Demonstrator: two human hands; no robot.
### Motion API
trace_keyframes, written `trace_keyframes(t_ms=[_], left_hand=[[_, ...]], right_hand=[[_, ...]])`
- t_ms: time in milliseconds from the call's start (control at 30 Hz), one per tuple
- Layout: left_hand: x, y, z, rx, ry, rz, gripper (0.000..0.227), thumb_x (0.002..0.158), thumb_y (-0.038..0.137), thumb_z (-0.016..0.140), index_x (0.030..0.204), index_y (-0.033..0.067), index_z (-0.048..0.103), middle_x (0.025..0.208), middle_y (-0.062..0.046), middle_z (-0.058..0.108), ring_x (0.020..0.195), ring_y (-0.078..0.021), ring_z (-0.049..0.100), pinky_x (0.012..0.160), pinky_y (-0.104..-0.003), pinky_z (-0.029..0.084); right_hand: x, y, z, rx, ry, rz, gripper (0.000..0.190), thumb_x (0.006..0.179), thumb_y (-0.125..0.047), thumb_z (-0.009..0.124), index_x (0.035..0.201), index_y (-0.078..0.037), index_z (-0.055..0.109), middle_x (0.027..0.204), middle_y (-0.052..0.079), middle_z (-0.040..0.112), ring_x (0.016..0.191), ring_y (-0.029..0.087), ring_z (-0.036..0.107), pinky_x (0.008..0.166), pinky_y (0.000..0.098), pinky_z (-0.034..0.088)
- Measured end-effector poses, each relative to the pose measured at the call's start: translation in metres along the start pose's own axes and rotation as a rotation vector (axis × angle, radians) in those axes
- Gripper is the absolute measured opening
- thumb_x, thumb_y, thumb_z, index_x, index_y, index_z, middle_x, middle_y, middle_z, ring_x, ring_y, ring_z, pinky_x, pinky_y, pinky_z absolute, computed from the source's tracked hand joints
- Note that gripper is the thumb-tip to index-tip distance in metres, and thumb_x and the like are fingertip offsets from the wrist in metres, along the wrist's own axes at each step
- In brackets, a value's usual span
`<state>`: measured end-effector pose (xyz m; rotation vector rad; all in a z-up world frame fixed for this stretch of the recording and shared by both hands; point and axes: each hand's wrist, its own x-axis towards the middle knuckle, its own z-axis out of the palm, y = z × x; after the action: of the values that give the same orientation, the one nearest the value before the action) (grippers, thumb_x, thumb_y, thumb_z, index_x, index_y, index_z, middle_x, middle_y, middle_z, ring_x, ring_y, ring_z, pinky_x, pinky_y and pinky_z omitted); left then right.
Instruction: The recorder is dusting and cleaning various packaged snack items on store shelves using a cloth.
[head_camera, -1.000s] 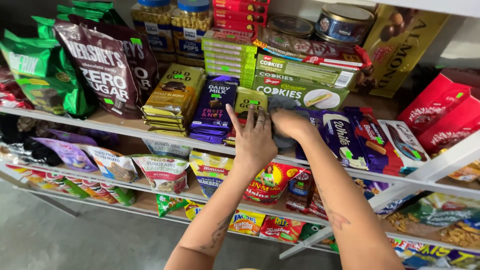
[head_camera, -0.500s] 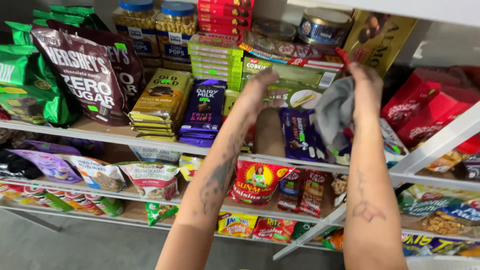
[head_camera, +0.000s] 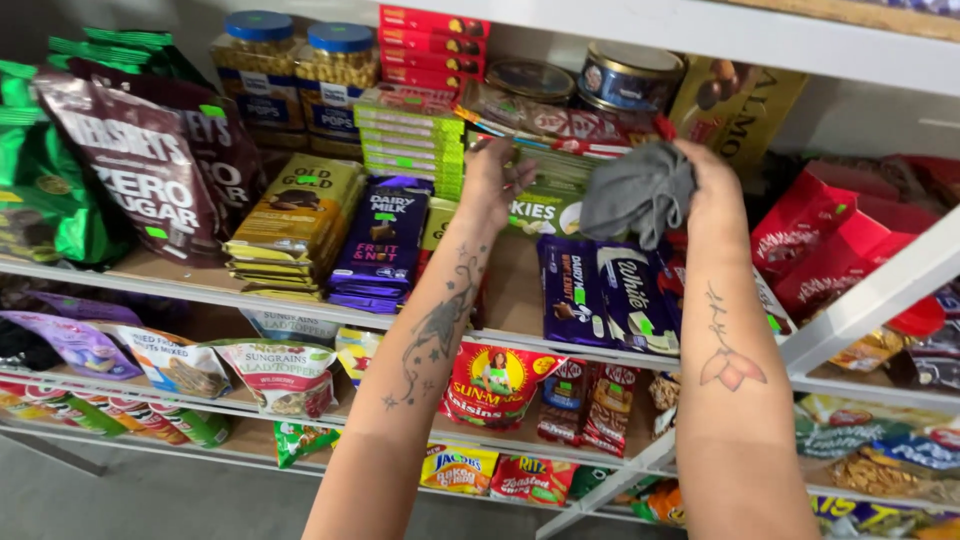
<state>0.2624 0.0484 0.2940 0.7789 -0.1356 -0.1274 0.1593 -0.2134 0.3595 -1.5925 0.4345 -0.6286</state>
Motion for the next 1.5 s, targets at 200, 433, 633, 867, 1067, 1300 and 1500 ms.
trace_keyframes(t_ms=[200, 433, 633, 867, 1067, 1300, 1500], left_hand=[[-0.066, 0.030, 0.026, 0.073, -0.205, -0.203, 0.087, 0.092, 0.058, 0.061, 0.148, -0.0046, 0.036, 0.139, -0.026, 0.052, 0.121, -0.0419, 0.063, 0.105, -0.052, 0.052], [-0.110, 0.032, 0.049, -0.175, -0.320, 0.067, 0.045, 0.087, 0.019, 0.069, 0.123, -0.0062, 0.056, 0.112, -0.021, 0.063, 0.098, -0.0300, 0.066, 0.092, -0.049, 0.057], [-0.181, -0.010, 0.003, -0.633, -0.591, 0.041, 0.049, 0.101, 0.025, 0.064, 0.140, -0.0021, 0.051, 0.130, -0.018, 0.064, 0.112, -0.0263, 0.065, 0.102, -0.041, 0.052], [-0.318, 0.004, -0.001, -0.517, -0.732, 0.090, 0.074, 0.078, 0.020, 0.066, 0.146, 0.0102, 0.037, 0.157, -0.022, 0.039, 0.133, -0.0428, 0.052, 0.113, -0.056, 0.043], [-0.339, -0.149, -0.146, -0.434, -0.446, -0.472, 0.048, 0.077, -0.001, 0.052, 0.123, -0.0065, 0.061, 0.104, -0.018, 0.069, 0.084, -0.0215, 0.057, 0.076, -0.035, 0.051], [-0.394, -0.257, -0.125, -0.080, -0.392, -0.775, 0.032, 0.077, 0.009, 0.058, 0.107, -0.0018, 0.051, 0.070, -0.004, 0.054, 0.057, -0.0164, 0.054, 0.050, -0.028, 0.044], [-0.408, -0.301, -0.104, 0.028, -0.135, -0.751, 0.020, 0.083, 0.020, 0.056, 0.094, 0.0034, 0.060, 0.078, -0.007, 0.060, 0.068, -0.0172, 0.056, 0.065, -0.032, 0.047]], right_hand=[[-0.022, 0.002, -0.008, -0.181, 0.030, -0.085, 0.052, 0.069, -0.063, 0.092, 0.101, -0.023, 0.080, 0.101, 0.000, 0.077, 0.098, 0.018, 0.075, 0.079, 0.0363, 0.061], [-0.230, 0.018, 0.006, 0.383, -0.015, -0.307, 0.053, 0.084, -0.020, 0.064, 0.135, -0.008, 0.055, 0.114, 0.007, 0.064, 0.095, 0.016, 0.060, 0.085, 0.0297, 0.046], [-0.340, 0.080, -0.024, 0.724, -0.099, -0.034, 0.059, 0.079, -0.009, 0.056, 0.137, 0.000, 0.054, 0.112, 0.020, 0.069, 0.089, 0.030, 0.069, 0.080, 0.0375, 0.054], [-0.404, 0.154, -0.072, 0.622, -0.407, 0.198, 0.063, 0.072, -0.005, 0.068, 0.132, 0.010, 0.055, 0.099, 0.028, 0.074, 0.074, 0.035, 0.073, 0.067, 0.0407, 0.058], [-0.396, 0.258, -0.169, 0.450, -0.648, 0.068, 0.066, 0.090, -0.037, 0.074, 0.138, 0.003, 0.051, 0.136, 0.020, 0.061, 0.123, 0.031, 0.060, 0.106, 0.0448, 0.043], [-0.415, 0.365, -0.246, 0.285, -0.662, 0.372, 0.097, 0.083, -0.012, 0.074, 0.160, 0.000, 0.016, 0.161, 0.024, 0.038, 0.143, 0.037, 0.044, 0.114, 0.0511, 0.036], [-0.403, 0.330, -0.247, 0.177, -0.662, 0.456, 0.077, 0.085, -0.008, 0.070, 0.155, -0.003, 0.036, 0.147, 0.019, 0.059, 0.129, 0.029, 0.060, 0.103, 0.0383, 0.047]])
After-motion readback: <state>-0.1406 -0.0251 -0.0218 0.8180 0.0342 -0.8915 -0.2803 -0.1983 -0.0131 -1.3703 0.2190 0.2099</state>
